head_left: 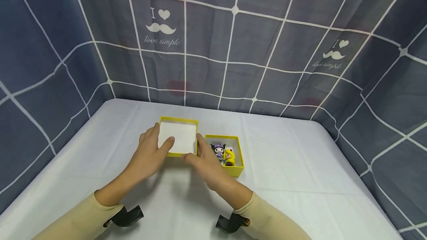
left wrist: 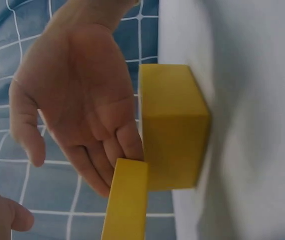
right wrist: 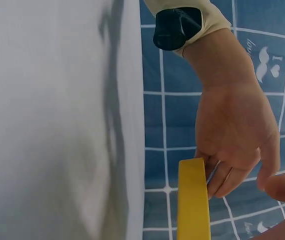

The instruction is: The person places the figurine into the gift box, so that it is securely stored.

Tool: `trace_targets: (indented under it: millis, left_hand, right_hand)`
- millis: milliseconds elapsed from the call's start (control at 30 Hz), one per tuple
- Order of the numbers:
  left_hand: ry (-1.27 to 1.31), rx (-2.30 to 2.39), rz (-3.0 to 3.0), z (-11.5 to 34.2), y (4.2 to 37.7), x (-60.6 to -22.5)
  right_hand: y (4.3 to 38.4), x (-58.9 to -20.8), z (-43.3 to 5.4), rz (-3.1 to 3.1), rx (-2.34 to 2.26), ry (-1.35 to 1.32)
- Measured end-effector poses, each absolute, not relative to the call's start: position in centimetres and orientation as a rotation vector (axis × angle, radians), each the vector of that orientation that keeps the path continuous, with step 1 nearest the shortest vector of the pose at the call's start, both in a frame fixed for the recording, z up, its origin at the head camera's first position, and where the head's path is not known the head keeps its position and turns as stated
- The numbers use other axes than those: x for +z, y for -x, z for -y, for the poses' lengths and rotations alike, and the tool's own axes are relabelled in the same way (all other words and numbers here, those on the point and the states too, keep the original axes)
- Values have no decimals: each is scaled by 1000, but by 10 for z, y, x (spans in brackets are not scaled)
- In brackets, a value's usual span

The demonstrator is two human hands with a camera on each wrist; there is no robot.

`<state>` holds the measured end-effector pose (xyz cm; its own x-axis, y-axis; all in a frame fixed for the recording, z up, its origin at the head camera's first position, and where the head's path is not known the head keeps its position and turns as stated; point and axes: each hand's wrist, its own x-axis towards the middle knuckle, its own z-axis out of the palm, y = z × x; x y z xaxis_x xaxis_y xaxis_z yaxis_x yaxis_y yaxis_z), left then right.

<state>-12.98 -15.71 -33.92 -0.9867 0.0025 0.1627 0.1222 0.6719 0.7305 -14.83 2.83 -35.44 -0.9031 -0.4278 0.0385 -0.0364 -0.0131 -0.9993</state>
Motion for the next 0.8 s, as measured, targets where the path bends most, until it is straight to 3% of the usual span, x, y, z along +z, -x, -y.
trace_targets:
  millis: [800]
  left_hand:
    - [426, -1464, 2488, 99, 148, -317]
  right_hand:
    - [162, -338, -113, -1941, -2238, 611]
